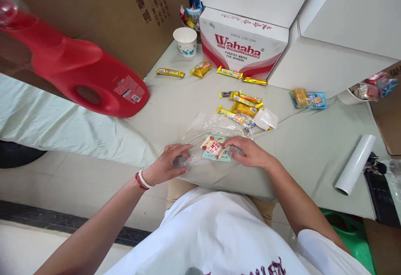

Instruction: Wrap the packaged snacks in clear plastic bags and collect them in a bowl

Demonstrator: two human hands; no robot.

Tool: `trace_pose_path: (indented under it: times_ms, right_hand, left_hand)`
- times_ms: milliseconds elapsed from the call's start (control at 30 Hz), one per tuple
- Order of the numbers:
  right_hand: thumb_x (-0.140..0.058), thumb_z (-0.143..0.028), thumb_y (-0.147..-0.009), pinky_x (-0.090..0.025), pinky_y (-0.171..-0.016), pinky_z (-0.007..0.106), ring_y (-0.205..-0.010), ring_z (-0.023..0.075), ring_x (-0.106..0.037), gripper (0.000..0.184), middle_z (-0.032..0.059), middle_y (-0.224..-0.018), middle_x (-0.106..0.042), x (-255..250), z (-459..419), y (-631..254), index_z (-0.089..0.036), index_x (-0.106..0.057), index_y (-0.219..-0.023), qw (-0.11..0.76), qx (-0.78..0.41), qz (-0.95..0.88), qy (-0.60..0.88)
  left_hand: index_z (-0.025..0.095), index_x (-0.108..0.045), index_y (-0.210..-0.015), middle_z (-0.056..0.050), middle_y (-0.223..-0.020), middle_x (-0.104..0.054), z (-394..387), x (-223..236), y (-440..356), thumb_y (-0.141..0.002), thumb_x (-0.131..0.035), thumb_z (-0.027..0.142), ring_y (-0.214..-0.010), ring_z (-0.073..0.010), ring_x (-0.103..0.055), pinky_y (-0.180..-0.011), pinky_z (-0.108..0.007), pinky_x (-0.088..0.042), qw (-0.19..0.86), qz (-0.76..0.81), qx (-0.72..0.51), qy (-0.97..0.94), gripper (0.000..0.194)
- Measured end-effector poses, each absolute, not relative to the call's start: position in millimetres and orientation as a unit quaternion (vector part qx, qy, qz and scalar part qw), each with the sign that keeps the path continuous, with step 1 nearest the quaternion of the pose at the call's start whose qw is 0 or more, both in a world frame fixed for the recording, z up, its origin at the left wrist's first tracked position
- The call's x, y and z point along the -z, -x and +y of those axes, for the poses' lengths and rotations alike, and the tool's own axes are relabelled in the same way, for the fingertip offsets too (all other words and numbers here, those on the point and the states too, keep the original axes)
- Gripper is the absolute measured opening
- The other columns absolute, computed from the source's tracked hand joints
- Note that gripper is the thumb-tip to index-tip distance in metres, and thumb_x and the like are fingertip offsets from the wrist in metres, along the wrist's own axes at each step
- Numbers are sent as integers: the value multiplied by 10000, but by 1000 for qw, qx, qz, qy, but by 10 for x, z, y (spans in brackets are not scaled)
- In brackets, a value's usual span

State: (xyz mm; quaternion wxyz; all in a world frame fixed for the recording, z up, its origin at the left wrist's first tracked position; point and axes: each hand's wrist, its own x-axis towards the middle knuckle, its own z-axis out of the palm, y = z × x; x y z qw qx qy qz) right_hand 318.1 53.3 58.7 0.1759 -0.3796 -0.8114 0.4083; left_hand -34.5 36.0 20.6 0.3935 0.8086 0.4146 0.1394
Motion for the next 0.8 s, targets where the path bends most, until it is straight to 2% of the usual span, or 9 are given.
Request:
trace_pose_path:
  times_ms: [67,133,167,233,333,500,633,733,800]
  right_hand:
    - [-519,-411,-1018,-510,-894,353,-1004,225,-672,269,80,-1131,-728,-626,539,-3091,-225,-657,-1154,193,-364,-794,447]
    - [-465,-453,-1037,-488,-852,349,-933,229,-658,325,79,-1008,-734,-649,534,-2917,-209,-678,-1061,189,-292,-780,521]
    - [-457,-468,-1039,-477,-850,357,-942,242,-644,348,84,-990,-731,-656,527,-2807,-203,-681,-1059,172,-257,-778,547]
    - [-501,-517,-1014,-459,-871,390,-1025,292,-605,396,109,-1032,-722,-665,508,-2582,-188,-674,-1151,114,-200,-789,569]
    - [-631,-536,-942,-438,-908,444,-1136,359,-530,517,148,-1141,-690,-681,487,-2349,-178,-622,-1315,21,-155,-813,560]
    - [-642,-289,-946,-433,-937,442,-1170,322,-498,427,133,-1250,-652,-715,482,-2417,-222,-617,-1367,-8,-180,-837,517]
    - [-630,-269,-955,-437,-972,451,-1182,305,-491,402,105,-1316,-633,-674,463,-2590,-259,-646,-1357,27,-208,-846,491]
    - [-618,-367,-980,-436,-1006,477,-1201,312,-486,390,117,-1359,-605,-625,406,-2677,-255,-654,-1352,69,-210,-850,477]
    - [-614,-465,-978,-424,-1040,494,-1242,319,-472,460,127,-1390,-585,-606,346,-2744,-249,-623,-1384,112,-208,-859,454]
  left_hand:
    - [260,-650,-1233,-18,-901,-704,364,-162,305,-828,-685,285,-1129,-260,-603,-1073,-470,-333,362,409,-132,-827,408]
    - [253,-719,-957,-8,-782,-651,362,-132,273,-858,-663,277,-1068,-246,-602,-1044,-460,-327,338,391,-130,-846,116]
    - [241,-706,-853,-8,-759,-632,358,-124,259,-867,-663,287,-1039,-239,-599,-1026,-455,-330,330,385,-132,-851,64]
    - [219,-657,-755,-13,-785,-626,348,-121,239,-866,-682,310,-1020,-234,-593,-994,-442,-342,325,385,-145,-851,145]
    - [200,-569,-712,-27,-920,-656,336,-142,236,-833,-720,302,-1135,-251,-585,-1007,-433,-349,340,376,-166,-846,219]
    - [214,-515,-769,-34,-1082,-709,336,-169,305,-833,-643,189,-1330,-252,-553,-1090,-435,-331,392,341,-175,-836,146]
    - [228,-556,-892,-53,-1077,-737,336,-118,346,-866,-637,255,-1256,-253,-619,-1076,-447,-359,409,368,-183,-815,89]
    - [222,-530,-865,-59,-1051,-739,339,-92,345,-903,-630,328,-1115,-233,-669,-1044,-436,-386,406,387,-217,-799,151]
    - [216,-536,-862,-59,-1018,-731,351,-102,345,-924,-603,328,-1021,-210,-668,-1022,-422,-404,398,391,-238,-795,145]
